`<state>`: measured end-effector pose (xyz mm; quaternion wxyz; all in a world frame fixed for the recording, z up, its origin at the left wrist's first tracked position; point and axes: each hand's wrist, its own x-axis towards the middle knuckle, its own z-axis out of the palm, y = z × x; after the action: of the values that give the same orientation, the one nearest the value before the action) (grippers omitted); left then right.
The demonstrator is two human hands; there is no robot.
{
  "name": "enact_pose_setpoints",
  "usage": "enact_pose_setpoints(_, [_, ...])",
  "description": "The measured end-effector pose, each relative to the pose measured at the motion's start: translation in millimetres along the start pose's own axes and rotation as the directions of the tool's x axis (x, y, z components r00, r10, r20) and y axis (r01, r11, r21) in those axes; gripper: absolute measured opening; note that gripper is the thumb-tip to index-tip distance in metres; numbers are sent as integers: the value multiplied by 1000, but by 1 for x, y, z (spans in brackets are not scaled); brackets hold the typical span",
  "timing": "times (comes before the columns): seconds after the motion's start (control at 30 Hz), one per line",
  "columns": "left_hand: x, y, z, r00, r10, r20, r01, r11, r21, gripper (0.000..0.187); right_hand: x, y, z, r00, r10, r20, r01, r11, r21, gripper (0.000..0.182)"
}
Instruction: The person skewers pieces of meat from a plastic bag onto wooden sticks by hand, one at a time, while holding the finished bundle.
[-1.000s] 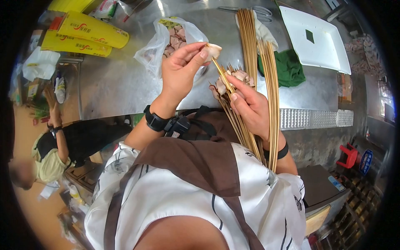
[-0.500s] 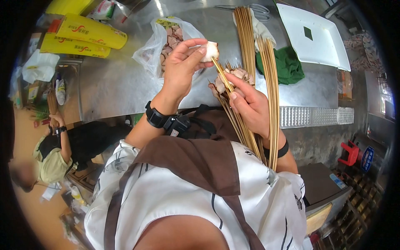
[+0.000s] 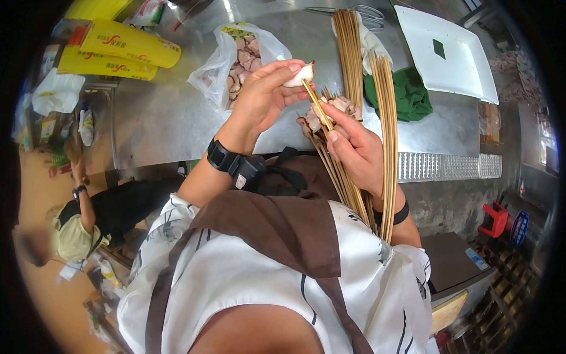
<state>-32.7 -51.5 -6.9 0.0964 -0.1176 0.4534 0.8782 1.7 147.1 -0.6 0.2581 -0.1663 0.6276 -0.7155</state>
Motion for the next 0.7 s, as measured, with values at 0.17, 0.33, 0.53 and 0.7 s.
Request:
enact_pose_setpoints(0.17, [-1, -1, 2, 999, -50, 4, 50, 997, -58, 22, 2, 0, 0, 1000, -10, -7, 10, 999, -37, 41])
enact_pose_setpoints(0.33, [-4, -4, 4, 1000, -20, 20, 21, 997, -72, 23, 2, 0, -1, 1000, -7, -10, 6, 999, -49, 40])
enact_pose_setpoints(0.53, [-12, -5, 10, 1000, 2, -23, -2, 1000, 23, 24, 3, 0, -1, 1000, -5, 0, 5, 998, -58, 41])
enact_pose_setpoints(0.7, [-13, -9, 9, 997, 71, -11, -70, 997, 35, 27, 2, 5, -2, 1000, 1, -8, -1, 1000, -8, 41])
